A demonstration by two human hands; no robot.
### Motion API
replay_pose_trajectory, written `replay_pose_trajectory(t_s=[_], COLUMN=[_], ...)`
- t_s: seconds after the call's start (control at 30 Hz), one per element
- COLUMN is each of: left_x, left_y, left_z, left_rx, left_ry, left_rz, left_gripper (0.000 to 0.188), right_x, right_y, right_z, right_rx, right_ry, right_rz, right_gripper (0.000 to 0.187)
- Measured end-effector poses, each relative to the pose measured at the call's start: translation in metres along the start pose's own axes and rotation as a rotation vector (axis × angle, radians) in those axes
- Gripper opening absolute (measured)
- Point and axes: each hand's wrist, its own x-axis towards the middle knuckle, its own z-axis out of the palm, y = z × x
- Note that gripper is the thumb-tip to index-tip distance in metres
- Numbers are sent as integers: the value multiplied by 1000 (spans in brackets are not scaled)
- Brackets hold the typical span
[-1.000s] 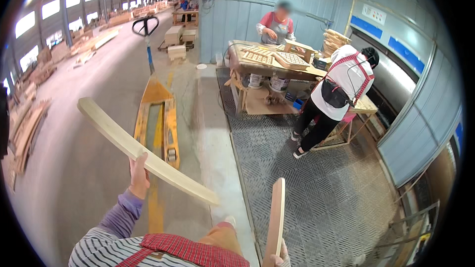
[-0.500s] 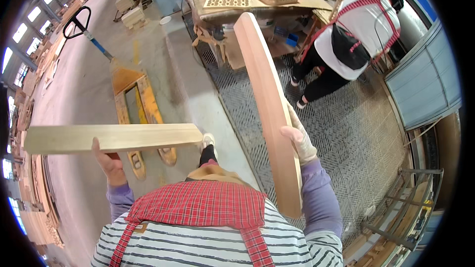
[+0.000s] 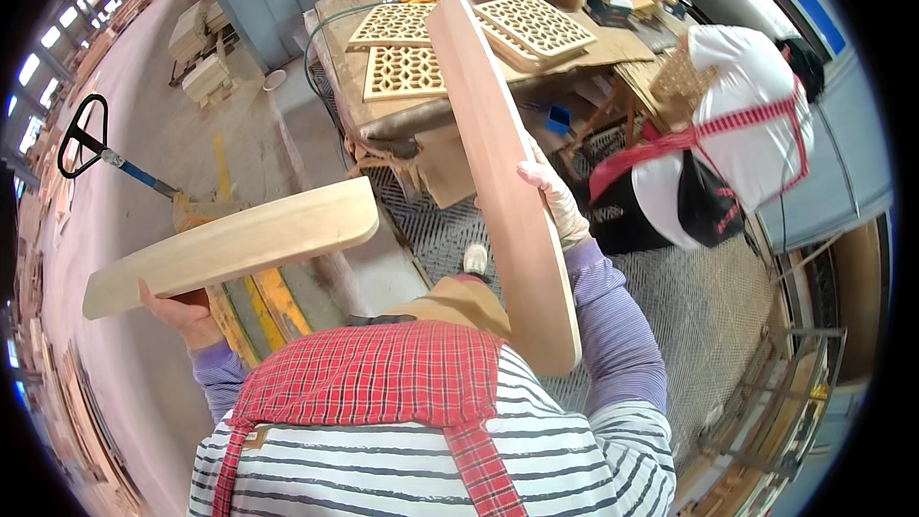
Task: The person sands long wooden boards using a power sander, replaces the sanding disk on the tool, and then carries the boards to another workstation to hand them over to another person.
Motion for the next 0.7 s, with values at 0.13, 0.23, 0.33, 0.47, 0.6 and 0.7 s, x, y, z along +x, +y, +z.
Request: replay_pose_trajectory(t_s=[0.13, 0.23, 0.33, 0.47, 0.6, 0.7], left_x=[49, 76, 86, 119, 142, 148], left_y=[-72, -128, -178, -207, -239, -256], left_z=[61, 122, 217, 281, 353, 395], left_rx=[10, -44, 5, 49, 38, 54], left_ry=[34, 42, 225, 178, 188, 194], left_rz=[23, -10, 11, -29, -34, -28], left_gripper=[61, 63, 63, 60, 56, 58], right_x=[134, 242, 345, 459, 546, 586], right_y=[-21, -49, -77, -109, -124, -129], right_z=[-59, -112, -165, -193, -237, -231], right_rx=[53, 96, -45, -236, -288, -313], right_ry=[-96, -154, -103, -105, -135, -141], right_rz=[22, 78, 58, 95, 65, 77], right_gripper=[78, 76, 78, 85, 81, 77])
